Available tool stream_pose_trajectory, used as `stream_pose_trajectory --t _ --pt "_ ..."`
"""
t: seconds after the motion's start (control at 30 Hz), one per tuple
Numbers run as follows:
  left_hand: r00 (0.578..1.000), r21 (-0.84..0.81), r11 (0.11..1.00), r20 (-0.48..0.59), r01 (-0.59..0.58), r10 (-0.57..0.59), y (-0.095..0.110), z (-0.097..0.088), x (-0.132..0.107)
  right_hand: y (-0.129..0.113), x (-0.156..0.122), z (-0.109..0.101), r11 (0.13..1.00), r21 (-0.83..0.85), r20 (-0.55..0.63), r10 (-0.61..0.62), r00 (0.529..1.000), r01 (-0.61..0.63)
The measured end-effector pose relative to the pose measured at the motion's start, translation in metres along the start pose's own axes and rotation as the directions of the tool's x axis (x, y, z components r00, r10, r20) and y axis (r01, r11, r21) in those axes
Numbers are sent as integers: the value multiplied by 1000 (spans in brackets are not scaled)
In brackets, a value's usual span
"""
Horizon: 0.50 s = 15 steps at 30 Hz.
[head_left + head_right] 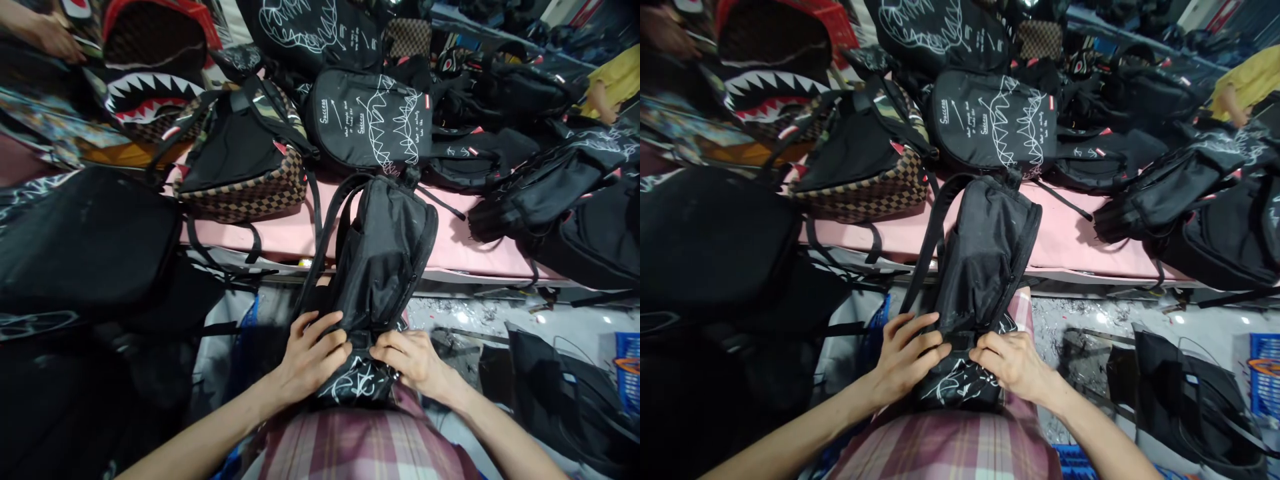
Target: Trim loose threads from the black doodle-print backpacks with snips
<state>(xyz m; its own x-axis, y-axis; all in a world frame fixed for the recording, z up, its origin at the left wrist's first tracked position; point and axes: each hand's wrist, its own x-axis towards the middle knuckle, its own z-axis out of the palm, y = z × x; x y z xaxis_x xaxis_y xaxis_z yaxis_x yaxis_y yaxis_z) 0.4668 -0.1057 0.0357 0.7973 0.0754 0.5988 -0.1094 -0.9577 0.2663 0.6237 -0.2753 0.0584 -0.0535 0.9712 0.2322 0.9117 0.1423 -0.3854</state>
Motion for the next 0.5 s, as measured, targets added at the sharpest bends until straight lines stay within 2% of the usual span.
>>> stream_pose_trajectory --t 0.27,0.4,0.5 --pt "993 -123 987 -45 101 -108 -2 3 -4 -4 2 1 1000 13 -3 18 1000 -18" --pt "991 -179 975 7 136 -137 -2 2 -3 -10 10 -5 998 -20 126 58 990 -56" --pt "998 -93 994 38 59 -55 -6 -3 -3 -15 22 -18 993 -72 269 105 957 -89"
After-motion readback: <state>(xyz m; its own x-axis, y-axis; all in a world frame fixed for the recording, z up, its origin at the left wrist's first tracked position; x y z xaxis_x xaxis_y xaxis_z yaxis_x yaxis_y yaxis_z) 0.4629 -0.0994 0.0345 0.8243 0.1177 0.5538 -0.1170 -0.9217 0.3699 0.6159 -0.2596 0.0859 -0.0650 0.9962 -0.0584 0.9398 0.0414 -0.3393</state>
